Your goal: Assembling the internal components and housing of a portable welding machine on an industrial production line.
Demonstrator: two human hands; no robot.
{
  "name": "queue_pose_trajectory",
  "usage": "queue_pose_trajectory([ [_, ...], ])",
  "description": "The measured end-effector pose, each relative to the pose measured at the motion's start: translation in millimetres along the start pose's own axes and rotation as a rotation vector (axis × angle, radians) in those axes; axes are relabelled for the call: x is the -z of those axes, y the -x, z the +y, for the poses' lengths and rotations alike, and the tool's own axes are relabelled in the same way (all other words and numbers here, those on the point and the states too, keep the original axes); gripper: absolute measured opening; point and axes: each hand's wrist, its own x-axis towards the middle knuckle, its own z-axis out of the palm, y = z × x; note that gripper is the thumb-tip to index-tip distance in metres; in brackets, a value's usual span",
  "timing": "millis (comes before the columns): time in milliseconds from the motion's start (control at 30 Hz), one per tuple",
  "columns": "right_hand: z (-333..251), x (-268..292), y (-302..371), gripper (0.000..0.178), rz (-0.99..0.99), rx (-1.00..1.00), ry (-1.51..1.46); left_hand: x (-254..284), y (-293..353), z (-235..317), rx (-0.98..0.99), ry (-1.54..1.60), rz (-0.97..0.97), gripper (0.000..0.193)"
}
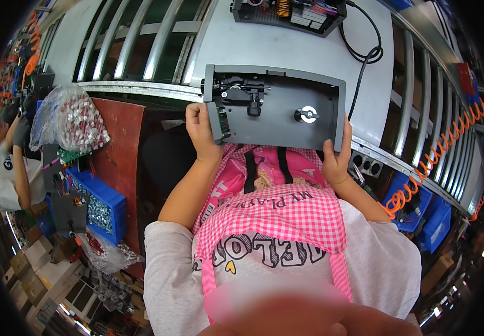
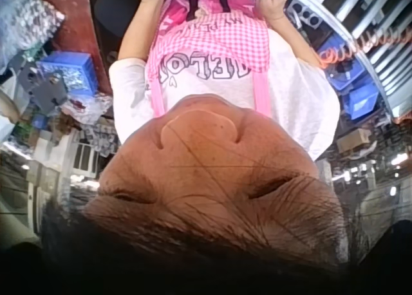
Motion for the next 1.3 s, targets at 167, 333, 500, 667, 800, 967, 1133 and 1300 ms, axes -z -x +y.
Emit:
queue_pose_trajectory([
  [167,8.8,1.5,-0.1,0.058,0.092,-0.054,-0.131,-15.8,8.1,18.2,-0.128,-0.199,-0.066,0.017],
  [333,47.8,10.3,3.6,0.043,0.354,-0.386,-0.415,-33.6,24.1,29.7,-0.278,-0.223,-0.208,0.034],
  [500,54.6,18.3,-19.0,0.040,0.601,-0.486,-0.765,-73.6,29.6,63.9,-0.663,-0.409,-0.351,0.033],
  [667,108.7,50.7,-17.9,0.049,0.370,-0.625,-1.074,-100.6,40.9,74.4,-0.758,-0.399,-0.489,0.035],
  [800,60.8,43.7,-32.7,0.072,0.124,-0.717,-1.230,-116.3,44.8,74.5,-0.817,-0.392,-0.507,0.041],
  [967,25.3,34.9,-43.1,0.085,-0.004,-0.727,-1.323,-126.4,50.4,80.3,-0.836,-0.410,-0.565,0.050],
  [1133,23.4,30.7,-49.4,0.083,-0.041,-0.706,-1.328,-131.1,55.0,82.6,-0.861,-0.421,-0.604,0.056],
  [1300,20.7,30.7,-53.4,0.082,-0.054,-0.691,-1.319,-134.5,56.3,82.8,-0.874,-0.432,-0.627,0.059],
])
